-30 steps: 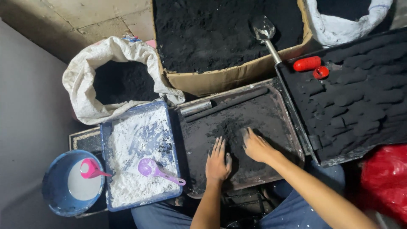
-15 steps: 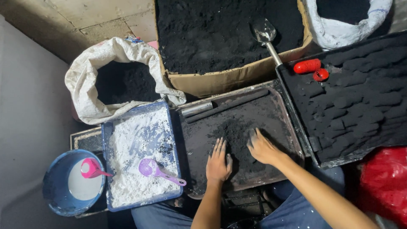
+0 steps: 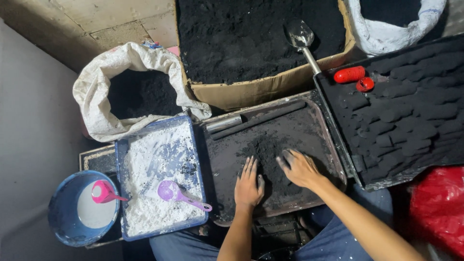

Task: Manually shaping charcoal briquettes by filling a cylindrical mold with powder, compacting it, and ejecting the finished product.

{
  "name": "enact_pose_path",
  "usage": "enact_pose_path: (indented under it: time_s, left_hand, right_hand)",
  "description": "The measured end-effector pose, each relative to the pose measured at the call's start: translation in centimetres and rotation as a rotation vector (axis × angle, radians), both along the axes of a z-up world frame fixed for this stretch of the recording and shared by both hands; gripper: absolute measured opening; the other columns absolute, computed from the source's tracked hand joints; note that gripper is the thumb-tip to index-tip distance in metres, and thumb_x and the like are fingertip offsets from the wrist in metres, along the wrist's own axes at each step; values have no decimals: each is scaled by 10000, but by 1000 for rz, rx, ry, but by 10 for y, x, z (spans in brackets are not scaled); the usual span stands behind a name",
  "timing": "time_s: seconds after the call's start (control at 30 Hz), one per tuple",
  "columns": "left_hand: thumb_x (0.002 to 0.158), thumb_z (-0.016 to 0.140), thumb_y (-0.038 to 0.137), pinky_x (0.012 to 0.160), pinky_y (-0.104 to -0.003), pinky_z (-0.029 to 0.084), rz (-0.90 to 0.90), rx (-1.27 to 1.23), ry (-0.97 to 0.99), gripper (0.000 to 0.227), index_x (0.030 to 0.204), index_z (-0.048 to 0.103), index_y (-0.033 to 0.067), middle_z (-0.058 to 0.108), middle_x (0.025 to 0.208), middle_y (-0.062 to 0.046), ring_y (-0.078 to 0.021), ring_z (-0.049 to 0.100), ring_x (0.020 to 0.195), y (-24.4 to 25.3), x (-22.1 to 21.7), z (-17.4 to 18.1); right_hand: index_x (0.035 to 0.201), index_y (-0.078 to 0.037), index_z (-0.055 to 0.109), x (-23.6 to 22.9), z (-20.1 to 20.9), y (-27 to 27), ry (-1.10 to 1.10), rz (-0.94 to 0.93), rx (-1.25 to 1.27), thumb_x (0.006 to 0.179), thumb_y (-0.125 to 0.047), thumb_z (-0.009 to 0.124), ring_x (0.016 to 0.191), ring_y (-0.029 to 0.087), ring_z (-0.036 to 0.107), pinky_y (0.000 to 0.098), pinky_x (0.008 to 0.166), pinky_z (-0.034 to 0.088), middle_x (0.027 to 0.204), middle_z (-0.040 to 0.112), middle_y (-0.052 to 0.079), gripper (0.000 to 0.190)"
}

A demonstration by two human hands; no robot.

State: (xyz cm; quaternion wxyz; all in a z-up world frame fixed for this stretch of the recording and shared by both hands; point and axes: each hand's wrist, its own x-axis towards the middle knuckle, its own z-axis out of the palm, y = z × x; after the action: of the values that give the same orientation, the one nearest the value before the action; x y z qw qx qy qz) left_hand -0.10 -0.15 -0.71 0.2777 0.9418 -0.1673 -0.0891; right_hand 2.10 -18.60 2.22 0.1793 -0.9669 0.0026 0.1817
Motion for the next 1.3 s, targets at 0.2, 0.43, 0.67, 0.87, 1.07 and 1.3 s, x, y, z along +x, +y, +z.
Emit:
enact_pose_path:
  time_s: [0.2,0.43,0.67,0.87,1.07,1.3]
  left_hand:
    - [883,266,221,993,-460,295,-1,-30,37,495,1361,257,92,250,1419,-102,-247,230,1310,1,-1,-1]
    - [881,263,224,981,-465,312,-5,-19,35,498,1364,256,102,248,1421,-100,-250,234,1310,2,0,-3]
    - [874,280,187,1020,-425,280,18,-73,-44,477,1335,299,65,311,1381,-131,-260,276,1295,2,1,-10]
    - [879,271,171,1035,-396,279,58,-140,-61,464,1328,312,62,349,1345,-132,-262,299,1284,1,-3,-9]
    - [884,343,162,997,-404,336,184,-424,-103,384,1231,436,27,479,1205,-161,-306,423,1185,5,-7,-19]
    - [759,617,71,856,-370,444,305,-640,-329,164,918,658,86,602,913,-90,-280,575,941,-28,-20,21]
  right_hand:
    - [1401,-276,36,-34,50,7,188,112,-87,588,-518,760,1317,416,62,609,958,291,1414,25,189,1116]
    - [1398,-192,-34,-52,30,-2,203,212,-102,555,-506,791,1307,469,-21,620,925,321,1409,-102,253,1221]
    - [1393,-244,79,-8,27,31,167,278,-120,608,-469,729,1337,384,-23,579,990,278,1443,-126,168,1044]
    - [1366,-309,193,-10,-13,21,-98,95,129,639,-337,715,1326,290,149,509,1036,248,1421,127,96,896]
    - [1149,-212,572,-26,-45,-24,-245,-480,632,723,-502,581,1221,244,385,384,1041,256,1292,426,92,516]
    - [1377,-49,259,-22,0,-13,422,-551,2540,703,-594,577,1129,420,453,548,960,295,1269,413,293,924]
